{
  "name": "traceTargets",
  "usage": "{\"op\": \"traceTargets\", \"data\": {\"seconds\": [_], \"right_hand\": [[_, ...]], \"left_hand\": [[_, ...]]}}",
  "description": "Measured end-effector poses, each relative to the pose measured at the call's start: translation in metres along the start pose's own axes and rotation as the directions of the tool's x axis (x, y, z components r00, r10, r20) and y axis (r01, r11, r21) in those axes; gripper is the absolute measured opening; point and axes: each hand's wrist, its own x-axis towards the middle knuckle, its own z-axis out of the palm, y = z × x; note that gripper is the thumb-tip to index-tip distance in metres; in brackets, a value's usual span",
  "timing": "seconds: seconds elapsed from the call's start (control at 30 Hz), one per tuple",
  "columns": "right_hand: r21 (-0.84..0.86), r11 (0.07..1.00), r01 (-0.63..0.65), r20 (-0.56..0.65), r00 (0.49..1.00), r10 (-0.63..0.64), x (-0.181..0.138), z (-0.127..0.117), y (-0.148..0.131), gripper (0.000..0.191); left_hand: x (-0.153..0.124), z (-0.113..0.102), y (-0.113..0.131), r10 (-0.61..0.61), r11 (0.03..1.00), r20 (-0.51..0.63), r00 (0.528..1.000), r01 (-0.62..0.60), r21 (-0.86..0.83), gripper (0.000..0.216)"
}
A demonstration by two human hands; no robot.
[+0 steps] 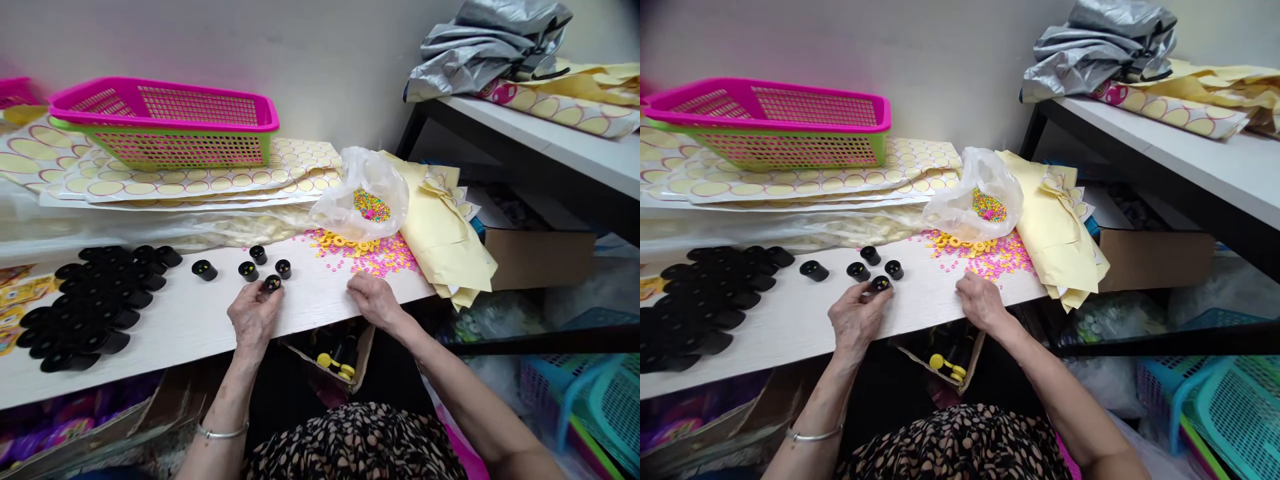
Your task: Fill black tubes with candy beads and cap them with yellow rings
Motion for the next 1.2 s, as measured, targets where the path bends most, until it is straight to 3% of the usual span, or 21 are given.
{"op": "traceTargets", "data": {"seconds": [0.1,0.3,0.4,0.5,0.63,0.8,0.97,1.2], "right_hand": [[-0.175,0.985,-0.015,-0.064,0.998,0.004,0.032,0.008,0.003,0.02],[-0.401,0.916,0.004,0.029,1.0,0.008,0.057,0.021,0.002,0.023],[-0.354,0.933,0.059,0.03,0.998,-0.052,0.055,0.021,-0.004,0.02],[-0.136,0.974,0.179,0.006,0.984,-0.18,0.05,0.023,-0.016,0.016],[0.068,0.948,0.312,-0.039,0.95,-0.31,0.044,0.03,-0.033,0.016],[-0.077,0.919,0.387,0.036,0.922,-0.385,0.042,0.032,-0.051,0.022],[-0.27,0.871,0.412,0.165,0.91,-0.379,0.046,0.026,-0.062,0.022],[-0.318,0.799,0.51,0.282,0.856,-0.434,0.049,0.027,-0.077,0.018]], "left_hand": [[-0.014,-0.002,0.006,0.042,0.999,0.053,0.998,-0.042,-0.01,0.026],[-0.035,0.002,0.013,0.179,0.979,0.188,0.966,-0.156,-0.13,0.021],[-0.034,0.008,0.013,0.208,0.968,0.214,0.955,-0.168,-0.188,0.029],[-0.031,0.012,0.013,0.25,0.956,0.254,0.934,-0.197,-0.216,0.026],[-0.031,0.013,0.015,0.277,0.953,0.293,0.915,-0.222,-0.206,0.014],[-0.032,0.009,0.018,0.286,0.951,0.307,0.908,-0.228,-0.211,0.012],[-0.032,0.009,0.016,0.298,0.948,0.305,0.905,-0.243,-0.206,0.014],[-0.031,0.012,0.012,0.342,0.916,0.26,0.903,-0.26,-0.305,0.003]]}}
